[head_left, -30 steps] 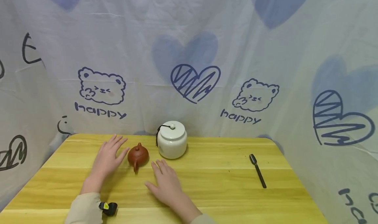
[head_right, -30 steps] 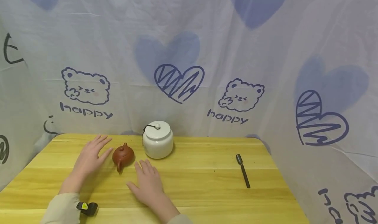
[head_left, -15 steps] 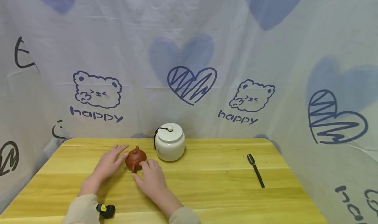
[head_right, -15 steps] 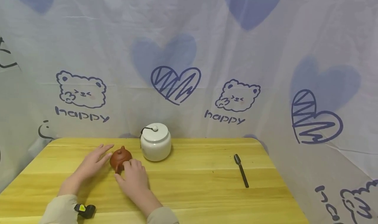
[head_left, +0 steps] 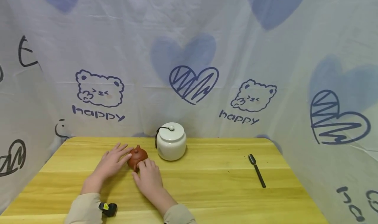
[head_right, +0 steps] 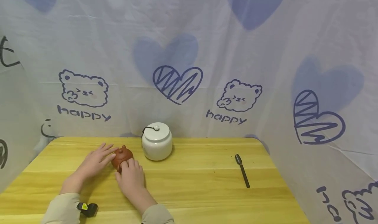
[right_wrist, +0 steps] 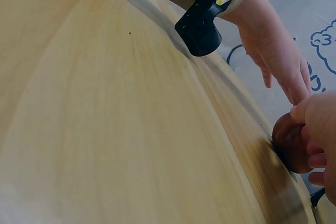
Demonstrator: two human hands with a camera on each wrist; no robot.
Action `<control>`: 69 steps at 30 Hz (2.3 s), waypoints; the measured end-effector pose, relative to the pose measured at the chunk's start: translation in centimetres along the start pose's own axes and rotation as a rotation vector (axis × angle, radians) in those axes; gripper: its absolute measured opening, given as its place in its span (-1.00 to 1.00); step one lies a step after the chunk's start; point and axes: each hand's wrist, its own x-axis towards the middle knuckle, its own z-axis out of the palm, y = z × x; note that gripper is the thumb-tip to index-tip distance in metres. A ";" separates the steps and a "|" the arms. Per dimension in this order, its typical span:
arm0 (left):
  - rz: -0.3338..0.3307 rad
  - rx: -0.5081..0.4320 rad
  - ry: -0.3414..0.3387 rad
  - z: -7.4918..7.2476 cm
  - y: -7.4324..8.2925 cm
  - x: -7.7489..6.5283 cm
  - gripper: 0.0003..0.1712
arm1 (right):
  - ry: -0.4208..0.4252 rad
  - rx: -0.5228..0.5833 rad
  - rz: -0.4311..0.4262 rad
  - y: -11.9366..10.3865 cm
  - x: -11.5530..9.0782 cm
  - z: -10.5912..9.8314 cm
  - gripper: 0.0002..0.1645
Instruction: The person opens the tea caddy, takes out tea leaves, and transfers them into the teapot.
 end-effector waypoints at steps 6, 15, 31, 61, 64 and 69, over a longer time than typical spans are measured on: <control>0.000 -0.001 -0.002 0.0 0.0 0.0 -0.46 | 0.029 -0.018 0.004 0.0 0.0 0.1 -0.78; 0.014 0.000 0.026 -0.6 0.5 -0.2 -0.45 | 0.034 -0.030 0.008 0.6 -0.1 0.0 -0.82; -0.007 -0.042 0.050 -0.5 0.8 -0.6 -0.43 | 0.089 -0.104 -0.035 0.9 -0.7 -0.6 -0.78; 0.104 0.058 0.103 0.5 3.0 0.0 -0.37 | 0.222 -0.212 -0.110 4.6 -1.5 -1.8 -0.75; 0.107 0.079 0.073 0.5 3.4 -0.1 -0.33 | 0.242 -0.207 -0.101 5.0 -1.6 -1.7 -0.75; 0.123 0.096 0.038 0.6 4.3 -0.2 -0.29 | 0.280 -0.187 -0.082 5.8 -1.9 -1.9 -0.73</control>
